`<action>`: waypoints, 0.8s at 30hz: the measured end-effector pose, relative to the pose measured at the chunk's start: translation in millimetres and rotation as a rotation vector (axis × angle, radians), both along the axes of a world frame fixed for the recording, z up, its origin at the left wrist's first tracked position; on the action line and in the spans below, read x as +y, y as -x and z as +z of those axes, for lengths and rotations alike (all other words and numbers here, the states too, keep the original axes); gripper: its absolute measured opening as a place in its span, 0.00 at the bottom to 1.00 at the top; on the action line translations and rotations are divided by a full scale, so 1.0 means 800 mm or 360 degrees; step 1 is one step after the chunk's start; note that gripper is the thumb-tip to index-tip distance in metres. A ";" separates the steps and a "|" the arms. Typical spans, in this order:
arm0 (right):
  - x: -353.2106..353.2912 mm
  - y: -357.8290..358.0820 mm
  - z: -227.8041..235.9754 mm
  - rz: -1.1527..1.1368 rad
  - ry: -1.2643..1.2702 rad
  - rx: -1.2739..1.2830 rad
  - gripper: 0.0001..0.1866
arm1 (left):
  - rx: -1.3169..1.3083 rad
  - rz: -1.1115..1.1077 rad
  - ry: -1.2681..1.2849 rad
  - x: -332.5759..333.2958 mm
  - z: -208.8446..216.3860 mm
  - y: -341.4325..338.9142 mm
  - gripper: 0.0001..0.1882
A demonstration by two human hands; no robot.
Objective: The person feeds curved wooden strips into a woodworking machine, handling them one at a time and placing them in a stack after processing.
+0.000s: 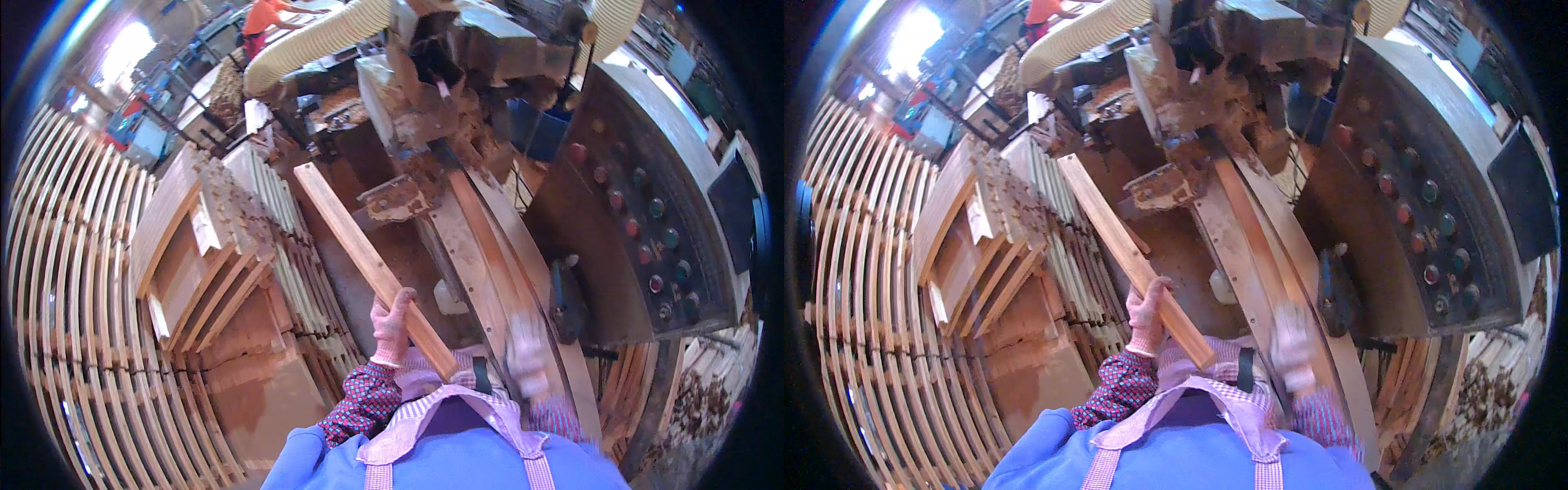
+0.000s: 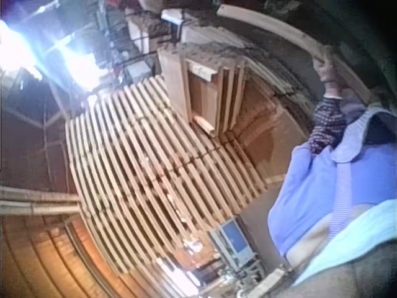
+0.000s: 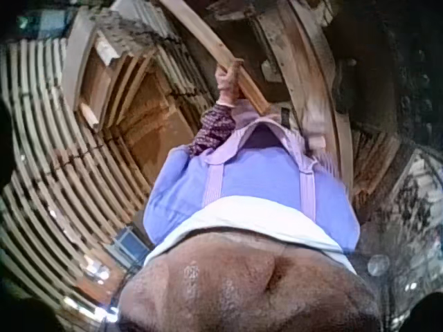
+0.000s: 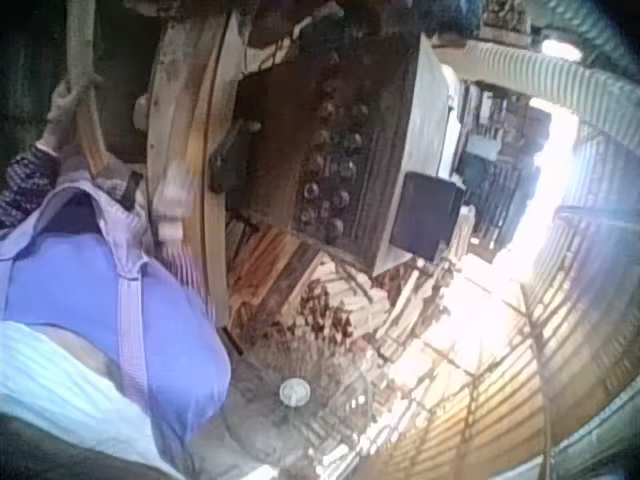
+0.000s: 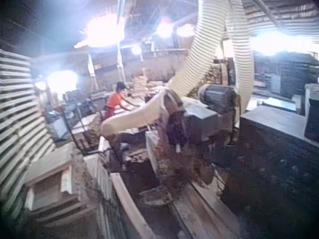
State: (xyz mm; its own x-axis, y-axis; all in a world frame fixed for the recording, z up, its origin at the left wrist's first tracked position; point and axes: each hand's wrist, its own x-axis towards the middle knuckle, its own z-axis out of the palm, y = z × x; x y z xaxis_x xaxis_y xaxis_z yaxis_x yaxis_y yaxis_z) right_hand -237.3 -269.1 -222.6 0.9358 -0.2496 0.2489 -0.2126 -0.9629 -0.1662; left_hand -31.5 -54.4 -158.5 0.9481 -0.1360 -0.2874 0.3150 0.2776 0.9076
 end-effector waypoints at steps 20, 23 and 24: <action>0.035 -0.003 0.046 0.0094 -0.0854 0.0028 0.36 | -0.1306 0.0021 -0.0881 0.115 0.067 -0.147 0.28; 0.020 0.041 0.034 -0.0072 -0.0417 0.0155 0.33 | -0.1300 0.0699 -0.0914 0.242 0.113 -0.305 0.17; 0.015 0.034 0.026 -0.0040 -0.0279 0.0168 0.33 | -0.1080 0.0989 -0.0805 0.298 0.121 -0.361 0.17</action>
